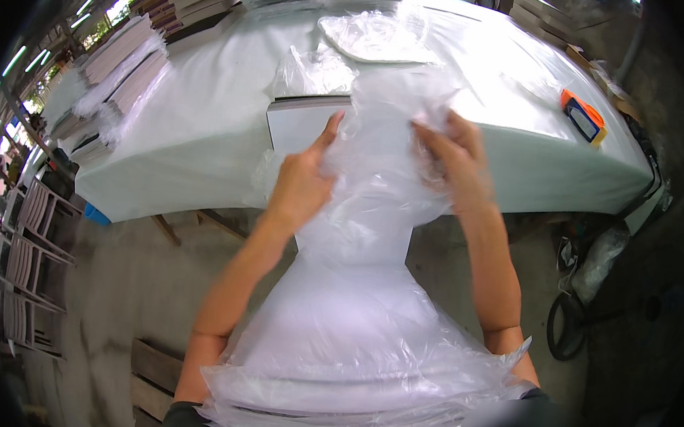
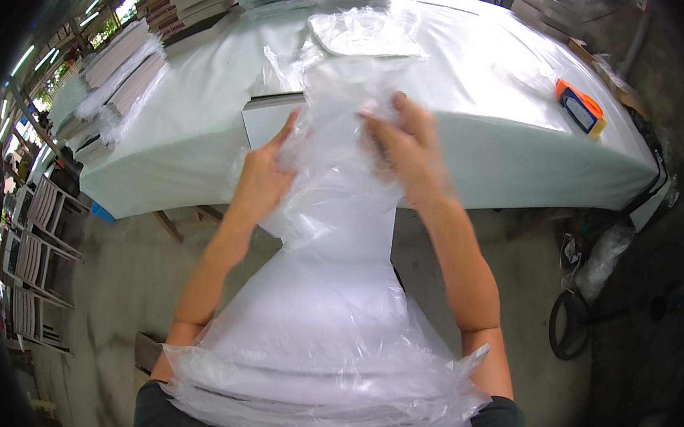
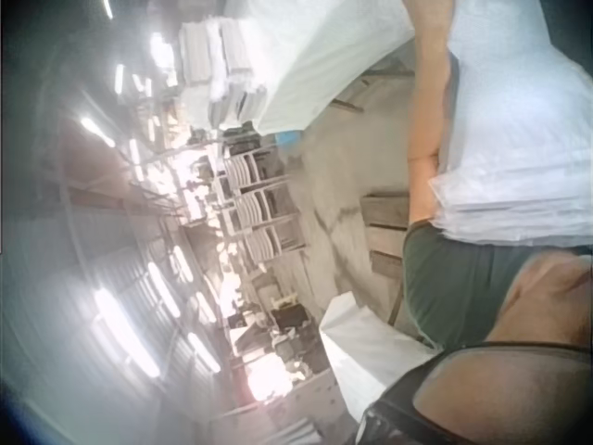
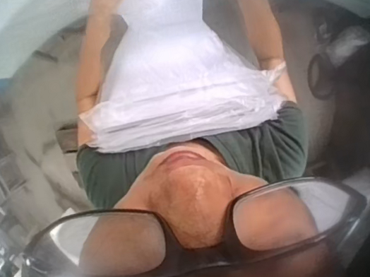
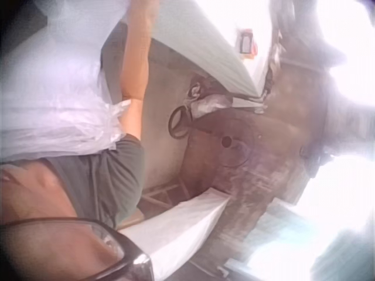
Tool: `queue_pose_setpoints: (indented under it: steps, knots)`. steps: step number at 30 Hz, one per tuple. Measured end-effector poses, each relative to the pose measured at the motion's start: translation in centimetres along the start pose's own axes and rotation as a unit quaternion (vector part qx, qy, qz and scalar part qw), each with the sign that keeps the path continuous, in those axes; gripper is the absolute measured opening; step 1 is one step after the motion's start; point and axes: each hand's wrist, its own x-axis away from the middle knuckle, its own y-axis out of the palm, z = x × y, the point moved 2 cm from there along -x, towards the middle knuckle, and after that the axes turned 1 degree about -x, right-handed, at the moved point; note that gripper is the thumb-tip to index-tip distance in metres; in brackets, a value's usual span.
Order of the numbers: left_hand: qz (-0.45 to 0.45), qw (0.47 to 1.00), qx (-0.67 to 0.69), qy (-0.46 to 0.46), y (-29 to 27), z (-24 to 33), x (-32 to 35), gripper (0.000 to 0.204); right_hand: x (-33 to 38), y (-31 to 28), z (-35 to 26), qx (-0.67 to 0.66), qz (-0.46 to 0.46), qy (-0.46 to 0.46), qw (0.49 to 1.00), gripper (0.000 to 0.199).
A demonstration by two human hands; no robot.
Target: The person places a black notebook into a clear plastic sleeve by hand, slides the plastic over the notebook, and sets it onto a stack.
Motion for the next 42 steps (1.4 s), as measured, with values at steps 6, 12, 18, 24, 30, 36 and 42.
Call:
queue_pose_setpoints:
  steps: [6,12,18,24,30,36,42]
  knots:
    - [-0.099,0.984,0.128,0.076,-2.3,-5.9,-2.5,0.045,1.4,-10.6,4.7,0.555,0.139,-0.033,0.819,0.04]
    - [-0.204,0.977,0.001,-0.07,-1.1,-2.5,-1.2,0.048,2.6,-0.1,1.0,0.495,-0.018,-0.233,0.837,0.062]
    - [-0.474,0.813,0.332,-0.062,-1.1,-5.5,-1.9,0.083,1.8,0.1,4.9,0.225,-0.068,-0.031,0.972,0.028]
    - [-0.29,0.887,0.356,0.043,1.0,-3.6,1.1,0.073,1.9,0.7,5.9,0.224,0.087,-0.107,0.965,0.04]
    - [-0.339,0.879,0.334,0.03,0.1,-4.3,0.8,0.054,1.9,-1.0,4.4,0.21,0.176,-0.154,0.949,0.04]
    - [-0.364,0.862,0.352,0.018,0.2,-3.9,1.4,0.058,0.9,-1.5,4.3,0.267,0.191,-0.207,0.921,0.038]
    - [-0.321,0.869,0.376,-0.003,0.6,-3.5,1.7,0.055,0.6,-1.6,4.4,0.353,0.177,-0.2,0.897,0.038]
